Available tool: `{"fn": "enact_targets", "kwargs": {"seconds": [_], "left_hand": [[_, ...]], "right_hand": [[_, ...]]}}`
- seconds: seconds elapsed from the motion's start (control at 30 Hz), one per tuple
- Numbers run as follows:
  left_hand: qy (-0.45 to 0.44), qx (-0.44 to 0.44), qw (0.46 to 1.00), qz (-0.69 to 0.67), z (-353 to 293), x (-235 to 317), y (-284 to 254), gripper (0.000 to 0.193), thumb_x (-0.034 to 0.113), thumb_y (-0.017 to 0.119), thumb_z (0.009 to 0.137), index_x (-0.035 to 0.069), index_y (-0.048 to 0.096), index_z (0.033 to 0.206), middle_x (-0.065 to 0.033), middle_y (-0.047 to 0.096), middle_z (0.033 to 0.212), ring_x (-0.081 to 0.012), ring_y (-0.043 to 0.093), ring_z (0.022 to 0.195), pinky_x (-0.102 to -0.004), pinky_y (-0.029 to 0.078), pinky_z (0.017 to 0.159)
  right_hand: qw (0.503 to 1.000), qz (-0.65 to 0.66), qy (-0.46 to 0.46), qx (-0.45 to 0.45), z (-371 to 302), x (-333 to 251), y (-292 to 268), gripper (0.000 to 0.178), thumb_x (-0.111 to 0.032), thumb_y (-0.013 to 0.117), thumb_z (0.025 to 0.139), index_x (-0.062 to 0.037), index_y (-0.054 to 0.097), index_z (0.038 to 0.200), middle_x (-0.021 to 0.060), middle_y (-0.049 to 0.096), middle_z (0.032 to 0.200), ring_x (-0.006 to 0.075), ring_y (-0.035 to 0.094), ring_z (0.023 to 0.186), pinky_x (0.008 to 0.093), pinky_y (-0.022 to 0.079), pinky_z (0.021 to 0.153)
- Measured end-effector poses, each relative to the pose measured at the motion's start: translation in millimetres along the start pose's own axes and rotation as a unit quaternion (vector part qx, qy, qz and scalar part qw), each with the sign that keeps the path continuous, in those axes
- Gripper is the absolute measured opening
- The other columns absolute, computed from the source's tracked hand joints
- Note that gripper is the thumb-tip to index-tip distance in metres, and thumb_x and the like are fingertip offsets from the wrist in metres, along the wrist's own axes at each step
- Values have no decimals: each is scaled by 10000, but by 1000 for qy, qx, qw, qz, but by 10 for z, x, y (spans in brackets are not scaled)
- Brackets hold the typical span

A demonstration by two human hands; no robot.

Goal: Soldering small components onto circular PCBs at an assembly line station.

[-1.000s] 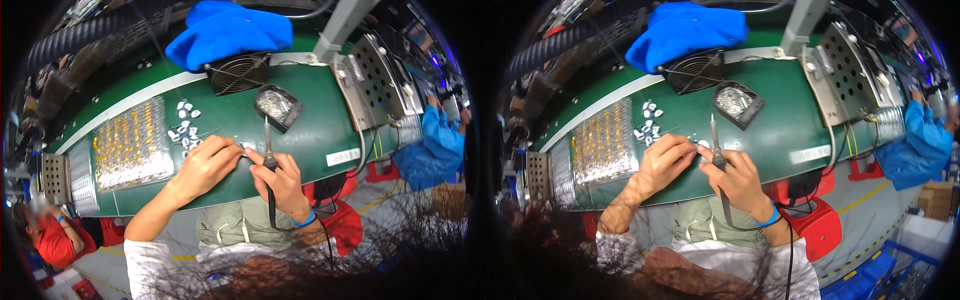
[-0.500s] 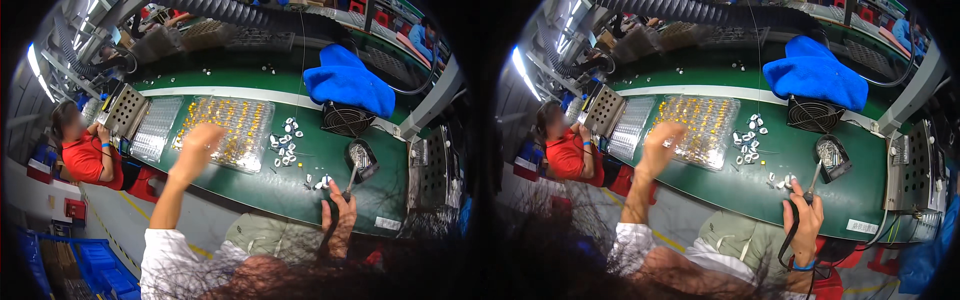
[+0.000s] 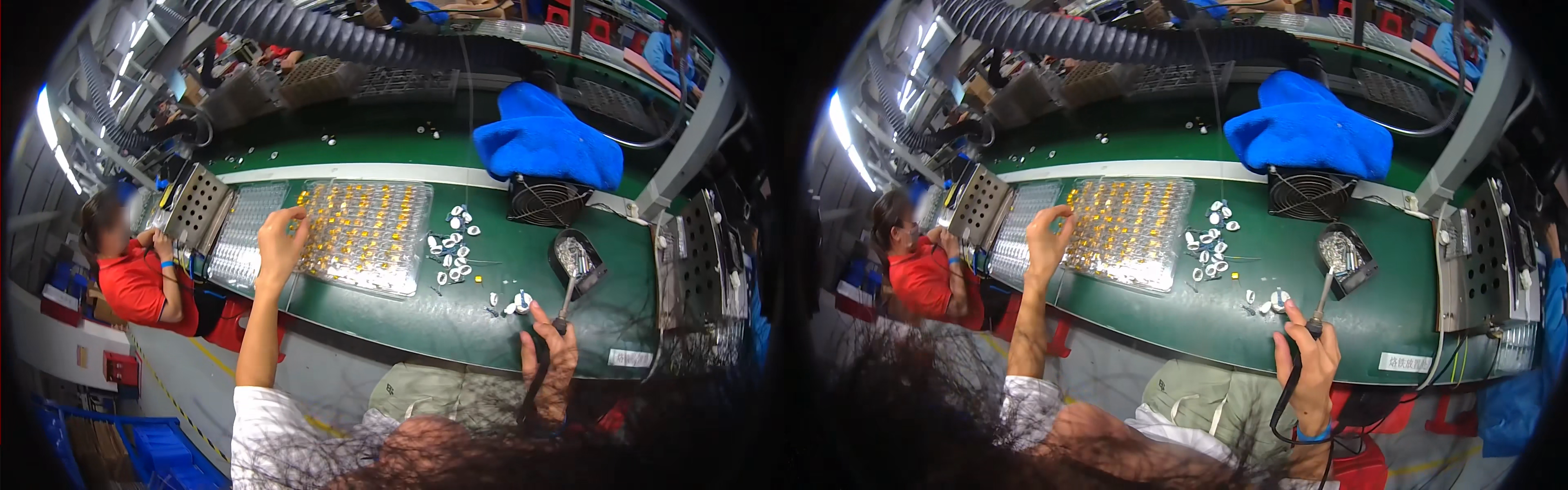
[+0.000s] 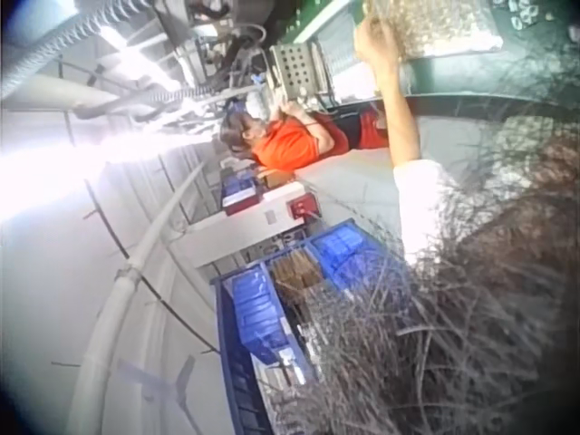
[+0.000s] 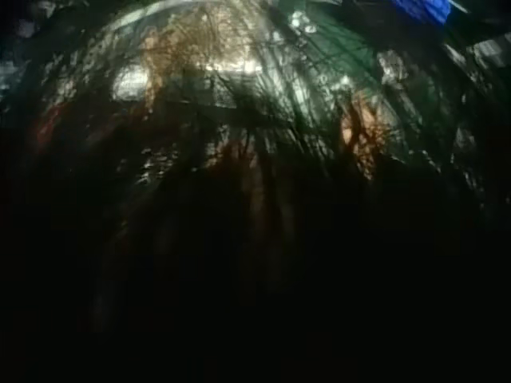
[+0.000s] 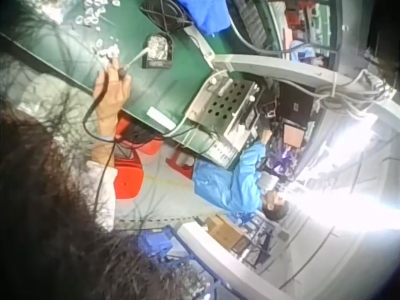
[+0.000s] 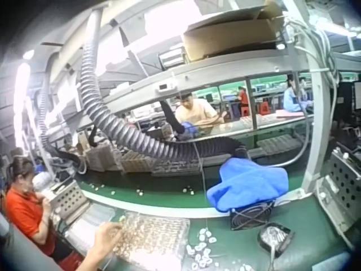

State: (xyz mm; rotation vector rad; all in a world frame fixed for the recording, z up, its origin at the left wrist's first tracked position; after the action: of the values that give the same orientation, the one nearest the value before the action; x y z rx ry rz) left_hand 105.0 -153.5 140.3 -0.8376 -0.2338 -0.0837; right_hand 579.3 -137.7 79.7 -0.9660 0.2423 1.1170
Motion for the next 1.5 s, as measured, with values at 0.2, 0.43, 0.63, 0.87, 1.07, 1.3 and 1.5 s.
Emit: {"fn": "enact_targets", "kwargs": {"seconds": [0.2, 0.43, 0.63, 0.87, 1.07, 1.3, 1.5], "left_hand": [[-64, -96, 884, -453, 20, 925, 425, 139, -127, 685, 899, -64, 728, 1015, -132, 684, 1122, -198, 695, 1001, -295, 590, 890], [-7, -317, 748, -583, 19, 2529, 1070, 144, -84, 688, 938, -65, 727, 1076, -139, 674, 1167, -191, 663, 1076, -318, 567, 935], [-52, -377, 720, -580, -189, 2798, 1530, 137, -64, 689, 946, -58, 705, 1082, -137, 696, 1148, -193, 676, 1070, -312, 546, 966], [-60, -400, 729, -553, -379, 2895, 1655, 182, -59, 708, 940, -41, 695, 1121, -134, 715, 1159, -219, 701, 1112, -318, 568, 993], [-35, -395, 744, -537, -383, 2949, 1639, 186, -61, 725, 920, -37, 713, 1104, -147, 725, 1126, -224, 713, 1070, -313, 580, 954], [-32, -398, 743, -537, -378, 2956, 1630, 183, -56, 725, 922, -38, 718, 1104, -146, 727, 1118, -218, 718, 1047, -302, 581, 933], [-32, -391, 748, -535, -383, 2940, 1642, 179, -32, 728, 927, -34, 732, 1106, -134, 735, 1101, -200, 723, 1008, -304, 594, 904]], "right_hand": [[999, 21, -45, 20, 28, -77, -83, 448, 59, 770, 827, -89, 554, 1191, 139, 739, 1266, 318, 653, 935, 414, 529, 846], [996, 45, -80, 23, 13, -158, -212, 377, -70, 626, 1023, -37, 521, 1383, 196, 767, 1107, 223, 643, 747, 349, 552, 690], [994, 50, -83, 50, -119, -166, -461, 483, -339, 690, 1011, 55, 605, 1277, 150, 739, 843, 226, 644, 631, 336, 518, 579], [996, 22, -46, 74, -228, -22, -449, 371, -118, 891, 775, 29, 683, 1045, 102, 695, 766, 228, 633, 565, 317, 462, 498], [997, -20, -62, 49, -240, -56, -360, 459, -106, 927, 723, -4, 670, 1089, 129, 720, 819, 255, 660, 621, 326, 493, 561], [997, -34, -61, 36, -209, -82, -344, 476, -108, 934, 715, -36, 678, 1110, 117, 730, 884, 247, 666, 645, 331, 502, 572], [997, -45, -55, 25, -215, -75, -316, 485, -112, 935, 714, -51, 683, 1124, 100, 729, 885, 243, 664, 644, 331, 506, 578]]}}
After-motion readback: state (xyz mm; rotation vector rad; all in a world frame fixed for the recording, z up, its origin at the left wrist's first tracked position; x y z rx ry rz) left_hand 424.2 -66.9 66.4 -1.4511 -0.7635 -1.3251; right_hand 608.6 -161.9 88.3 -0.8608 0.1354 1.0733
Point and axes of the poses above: each hand's wrist, its own z-axis towards the middle knuckle, its own y-axis out of the palm, x = y × z, the point moved 10 cm from there along z, towards the middle knuckle
